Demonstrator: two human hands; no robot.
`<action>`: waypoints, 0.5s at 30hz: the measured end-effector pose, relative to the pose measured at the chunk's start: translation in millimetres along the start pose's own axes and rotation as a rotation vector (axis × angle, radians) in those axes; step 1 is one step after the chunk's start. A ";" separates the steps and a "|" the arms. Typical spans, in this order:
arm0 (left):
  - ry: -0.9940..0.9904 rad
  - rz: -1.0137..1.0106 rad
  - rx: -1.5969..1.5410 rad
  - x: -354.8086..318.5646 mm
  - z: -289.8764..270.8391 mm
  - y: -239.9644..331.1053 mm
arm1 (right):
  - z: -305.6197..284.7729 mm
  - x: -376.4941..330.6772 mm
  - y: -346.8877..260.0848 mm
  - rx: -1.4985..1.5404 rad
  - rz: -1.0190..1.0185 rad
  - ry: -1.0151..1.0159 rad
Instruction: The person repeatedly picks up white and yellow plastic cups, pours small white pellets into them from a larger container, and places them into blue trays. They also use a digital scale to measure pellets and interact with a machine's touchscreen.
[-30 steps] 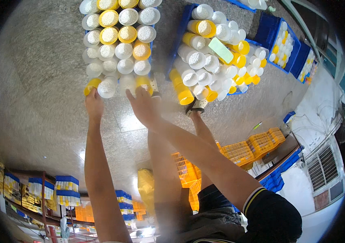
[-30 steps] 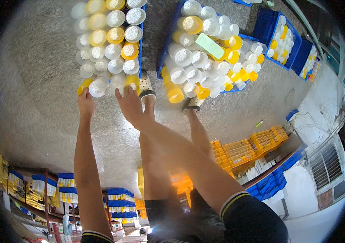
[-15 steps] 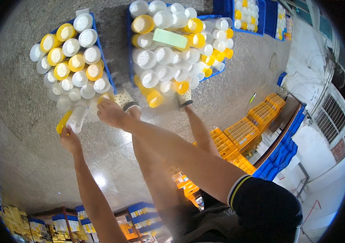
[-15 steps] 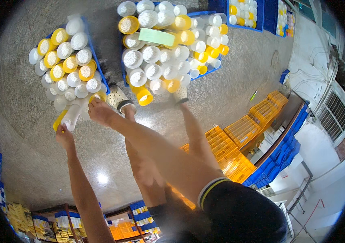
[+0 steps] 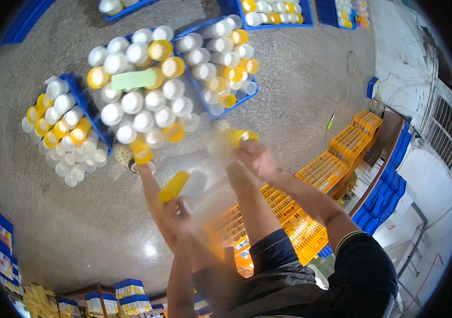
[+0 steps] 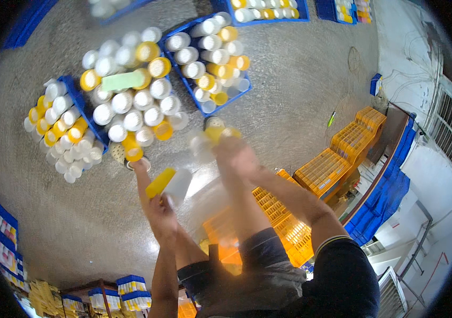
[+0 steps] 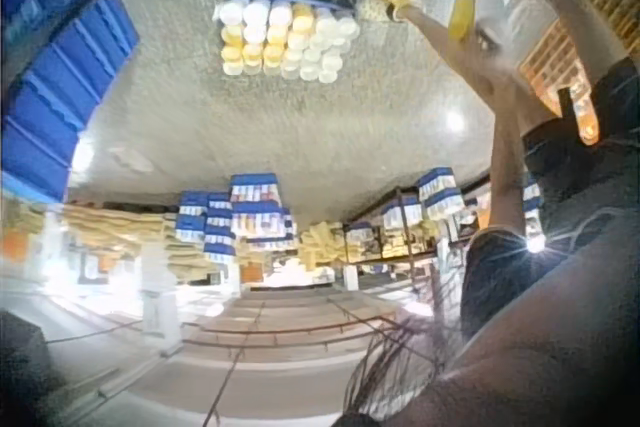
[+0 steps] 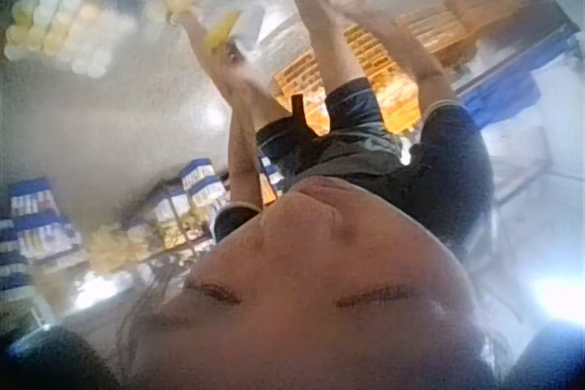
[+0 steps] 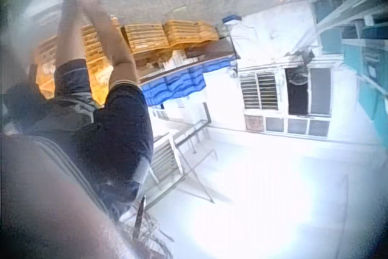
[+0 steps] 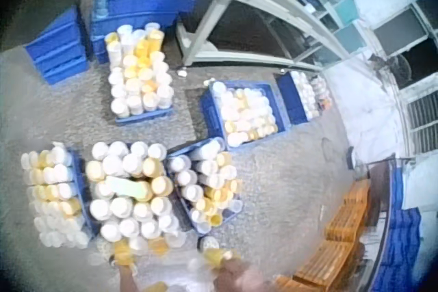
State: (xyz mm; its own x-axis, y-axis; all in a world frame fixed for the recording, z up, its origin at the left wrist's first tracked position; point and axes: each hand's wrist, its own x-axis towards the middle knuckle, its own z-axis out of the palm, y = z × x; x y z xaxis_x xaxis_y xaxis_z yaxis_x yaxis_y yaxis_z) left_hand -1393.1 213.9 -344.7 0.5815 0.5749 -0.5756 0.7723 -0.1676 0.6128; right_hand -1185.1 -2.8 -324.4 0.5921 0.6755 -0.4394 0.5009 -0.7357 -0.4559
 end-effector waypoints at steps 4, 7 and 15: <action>-0.108 0.134 0.097 41.2 152.8 21.5 | 11.4 -15.9 147.4 -0.293 0.106 -0.061; -0.007 0.145 0.100 84.9 253.3 33.8 | 32.3 2.6 231.2 -0.407 0.016 0.058; 0.240 0.260 0.188 156.3 352.2 39.5 | 70.2 74.1 325.7 -0.364 -0.175 0.071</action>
State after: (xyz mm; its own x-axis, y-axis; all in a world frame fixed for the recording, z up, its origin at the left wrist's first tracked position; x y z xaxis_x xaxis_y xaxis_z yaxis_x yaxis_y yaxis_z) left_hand -1181.6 15.0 -601.1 0.7044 0.6614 -0.2578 0.6538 -0.4631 0.5984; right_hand -1022.4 -188.9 -559.7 0.5136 0.7964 -0.3194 0.7813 -0.5879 -0.2094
